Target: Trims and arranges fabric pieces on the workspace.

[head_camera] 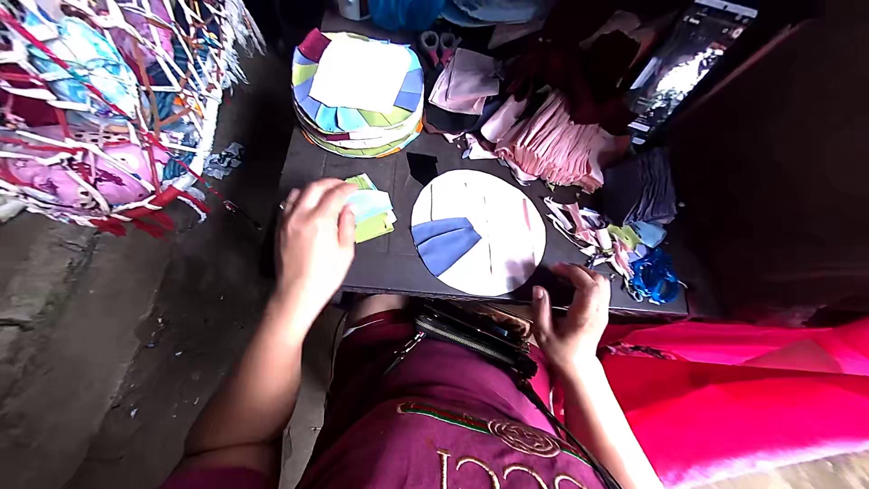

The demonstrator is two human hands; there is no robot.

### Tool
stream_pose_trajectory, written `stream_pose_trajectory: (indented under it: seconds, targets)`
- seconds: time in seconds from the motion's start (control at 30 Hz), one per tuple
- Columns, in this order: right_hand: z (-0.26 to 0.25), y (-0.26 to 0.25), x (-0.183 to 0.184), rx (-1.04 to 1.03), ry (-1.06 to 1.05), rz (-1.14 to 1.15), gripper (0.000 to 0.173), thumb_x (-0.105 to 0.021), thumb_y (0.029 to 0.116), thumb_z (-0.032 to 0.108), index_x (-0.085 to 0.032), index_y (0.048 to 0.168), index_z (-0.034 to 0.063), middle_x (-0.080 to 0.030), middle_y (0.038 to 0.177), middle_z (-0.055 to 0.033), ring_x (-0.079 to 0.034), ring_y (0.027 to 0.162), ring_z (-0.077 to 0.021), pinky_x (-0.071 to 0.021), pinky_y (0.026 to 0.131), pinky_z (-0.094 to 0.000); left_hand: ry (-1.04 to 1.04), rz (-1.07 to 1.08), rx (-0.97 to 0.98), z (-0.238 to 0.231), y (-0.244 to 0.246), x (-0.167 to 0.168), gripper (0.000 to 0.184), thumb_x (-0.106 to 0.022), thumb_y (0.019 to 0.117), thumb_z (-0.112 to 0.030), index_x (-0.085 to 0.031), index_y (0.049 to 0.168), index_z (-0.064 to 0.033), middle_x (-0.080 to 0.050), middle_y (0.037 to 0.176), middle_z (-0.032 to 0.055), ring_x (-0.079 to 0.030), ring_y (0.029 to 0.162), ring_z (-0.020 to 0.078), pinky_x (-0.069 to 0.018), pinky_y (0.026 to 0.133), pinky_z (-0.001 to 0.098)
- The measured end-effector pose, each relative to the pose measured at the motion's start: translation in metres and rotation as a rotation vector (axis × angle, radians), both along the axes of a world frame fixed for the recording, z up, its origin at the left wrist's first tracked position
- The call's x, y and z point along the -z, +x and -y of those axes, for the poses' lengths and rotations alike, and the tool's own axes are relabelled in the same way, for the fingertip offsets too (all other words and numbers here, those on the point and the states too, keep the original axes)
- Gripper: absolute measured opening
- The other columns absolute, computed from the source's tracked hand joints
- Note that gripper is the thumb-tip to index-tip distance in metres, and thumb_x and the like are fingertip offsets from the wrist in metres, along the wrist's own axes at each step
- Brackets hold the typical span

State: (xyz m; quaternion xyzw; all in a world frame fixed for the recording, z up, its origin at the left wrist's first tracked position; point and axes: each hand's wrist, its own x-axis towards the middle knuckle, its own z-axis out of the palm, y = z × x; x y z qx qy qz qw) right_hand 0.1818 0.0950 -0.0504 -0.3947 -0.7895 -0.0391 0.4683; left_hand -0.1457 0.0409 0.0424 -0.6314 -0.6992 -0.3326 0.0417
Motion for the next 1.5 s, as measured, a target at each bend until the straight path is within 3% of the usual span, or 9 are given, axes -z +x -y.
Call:
stream_pose_trajectory:
  seconds: [0.23,0.4,0.83,0.9,1.03,1.17,1.23,1.4,1.5]
  targets:
    - [0.000,-0.004,-0.001,0.014,0.015,-0.001,0.045,-0.056,0.1001,0.031,-0.059,0.116,-0.0105,-0.065,0.103,-0.0299,-0.064,0.099,-0.0342,-0.0500,0.092,-0.0355,-0.389,0.051,-0.017,-0.031,-0.034,-0.018,0.025,-0.067,0.0987,-0.015,-0.070,0.119,-0.0004,-0.067,0.119,0.0232,-0.062,0.113,0.0418,-0.0455,0.099,0.0610]
    - [0.002,-0.003,0.002,0.019,0.047,0.012,0.042,-0.056,0.1004,0.030,-0.059,0.115,-0.0087,-0.066,0.101,-0.0280,-0.064,0.099,-0.0339,-0.0495,0.093,-0.0352,-0.428,0.054,-0.014,-0.033,-0.031,-0.022,0.020,-0.062,0.0985,-0.002,-0.069,0.117,0.0011,-0.070,0.105,0.0217,-0.066,0.102,0.0383,-0.0480,0.093,0.0589]
    - [0.002,-0.005,0.002,0.023,0.047,0.014,0.040,-0.057,0.0991,0.028,-0.059,0.115,-0.0088,-0.066,0.102,-0.0278,-0.064,0.099,-0.0341,-0.0492,0.093,-0.0349,-0.506,0.027,0.023,-0.043,-0.040,-0.030,0.016,-0.062,0.1004,-0.009,-0.070,0.105,0.0037,-0.064,0.113,0.0250,-0.061,0.110,0.0415,-0.0446,0.095,0.0611]
    - [0.002,-0.004,0.001,0.020,0.040,0.009,0.041,-0.057,0.0989,0.029,-0.060,0.115,-0.0090,-0.066,0.102,-0.0278,-0.064,0.099,-0.0340,-0.0494,0.093,-0.0347,-0.423,0.172,0.054,-0.039,-0.041,-0.036,0.017,-0.059,0.1018,-0.007,-0.066,0.107,0.0065,-0.066,0.107,0.0247,-0.063,0.102,0.0365,-0.0476,0.091,0.0563]
    - [0.005,-0.005,-0.007,-0.075,-0.071,-0.131,0.040,-0.056,0.1010,0.027,-0.058,0.115,-0.0108,-0.065,0.104,-0.0274,-0.063,0.102,-0.0256,-0.0487,0.096,-0.0294,-0.163,0.783,0.218,-0.036,-0.030,-0.042,0.007,-0.050,0.1008,-0.002,-0.054,0.106,-0.0041,-0.062,0.088,-0.0034,-0.064,0.081,0.0016,-0.0554,0.079,0.0225]
    - [0.022,-0.027,-0.039,-0.318,-0.432,-0.452,0.031,-0.057,0.1024,0.025,-0.061,0.117,-0.0019,-0.068,0.109,-0.0027,-0.064,0.102,-0.0014,-0.0540,0.092,-0.0224,-0.101,1.181,0.572,-0.035,0.012,-0.035,0.016,-0.041,0.1035,-0.007,-0.055,0.106,-0.0155,-0.069,0.093,-0.0070,-0.069,0.085,0.0050,-0.0592,0.081,0.0252]
    - [0.025,-0.040,-0.058,-0.515,-0.727,-0.650,0.030,-0.058,0.1013,0.033,-0.064,0.120,0.0098,-0.072,0.107,0.0071,-0.067,0.098,-0.0014,-0.0566,0.087,-0.0245,-0.103,1.170,0.646,-0.027,0.050,-0.023,0.014,-0.048,0.1015,-0.009,-0.059,0.104,-0.0163,-0.066,0.095,-0.0092,-0.064,0.089,0.0028,-0.0557,0.086,0.0259]
    - [0.022,-0.051,-0.087,-0.722,-1.029,-1.092,0.015,-0.060,0.0962,0.008,-0.067,0.109,0.0123,-0.071,0.094,0.0013,-0.068,0.087,-0.0061,-0.0575,0.084,-0.0266,-0.069,1.176,0.711,-0.003,0.116,0.010,0.013,-0.065,0.0947,-0.008,-0.067,0.102,-0.0185,-0.068,0.100,-0.0095,-0.066,0.093,0.0025,-0.0576,0.086,0.0242]
    - [0.021,-0.037,-0.094,-0.680,-0.904,-0.891,0.016,-0.057,0.0959,0.000,-0.062,0.105,0.0122,-0.069,0.088,0.0043,-0.067,0.079,-0.0016,-0.0573,0.075,-0.0208,-0.184,1.300,0.870,0.003,0.122,0.018,0.034,-0.072,0.0925,-0.025,-0.057,0.123,-0.0173,-0.068,0.114,-0.0072,-0.066,0.107,0.0076,-0.0550,0.097,0.0292]
